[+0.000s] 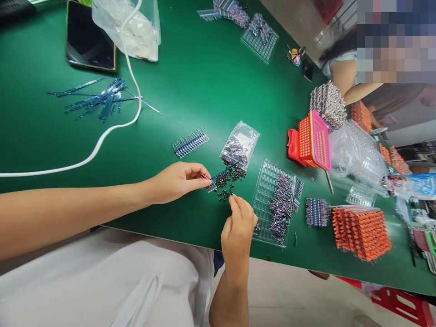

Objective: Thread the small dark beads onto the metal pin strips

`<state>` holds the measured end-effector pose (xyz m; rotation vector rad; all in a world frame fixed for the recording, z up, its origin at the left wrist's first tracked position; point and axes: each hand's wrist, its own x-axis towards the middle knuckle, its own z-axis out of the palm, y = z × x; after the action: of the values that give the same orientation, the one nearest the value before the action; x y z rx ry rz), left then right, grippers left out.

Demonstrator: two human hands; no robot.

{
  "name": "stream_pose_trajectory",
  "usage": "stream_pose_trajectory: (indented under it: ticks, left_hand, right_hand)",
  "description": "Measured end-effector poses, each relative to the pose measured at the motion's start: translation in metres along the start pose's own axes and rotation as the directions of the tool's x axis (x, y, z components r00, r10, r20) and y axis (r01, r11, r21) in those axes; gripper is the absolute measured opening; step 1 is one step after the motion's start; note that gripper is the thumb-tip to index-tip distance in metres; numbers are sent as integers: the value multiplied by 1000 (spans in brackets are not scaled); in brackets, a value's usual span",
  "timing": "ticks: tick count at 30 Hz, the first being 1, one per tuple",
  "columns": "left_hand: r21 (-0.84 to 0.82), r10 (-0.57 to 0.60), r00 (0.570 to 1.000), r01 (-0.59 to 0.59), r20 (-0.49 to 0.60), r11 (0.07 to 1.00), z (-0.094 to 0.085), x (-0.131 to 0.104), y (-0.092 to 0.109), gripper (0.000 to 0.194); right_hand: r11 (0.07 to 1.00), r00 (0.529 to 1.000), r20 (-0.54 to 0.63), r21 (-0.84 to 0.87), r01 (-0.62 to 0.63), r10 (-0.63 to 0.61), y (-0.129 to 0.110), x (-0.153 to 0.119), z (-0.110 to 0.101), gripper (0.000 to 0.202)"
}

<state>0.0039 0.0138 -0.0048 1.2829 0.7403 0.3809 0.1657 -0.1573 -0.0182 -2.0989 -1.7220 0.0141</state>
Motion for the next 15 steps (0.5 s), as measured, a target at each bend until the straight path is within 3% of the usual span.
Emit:
stream_pose_trajectory:
  ticks: [9,15]
  left_hand:
    - [-18,-1,1000,0,-21,1000,-1,3,-2,23]
    - [-23,1,1000,-1,-10,1000,1,2,-2,22]
  right_hand:
    - [998,990,-137,46,-31,37,-4,1,12,24]
    - [998,992,-130,61,7,1,-6,-2,19,19]
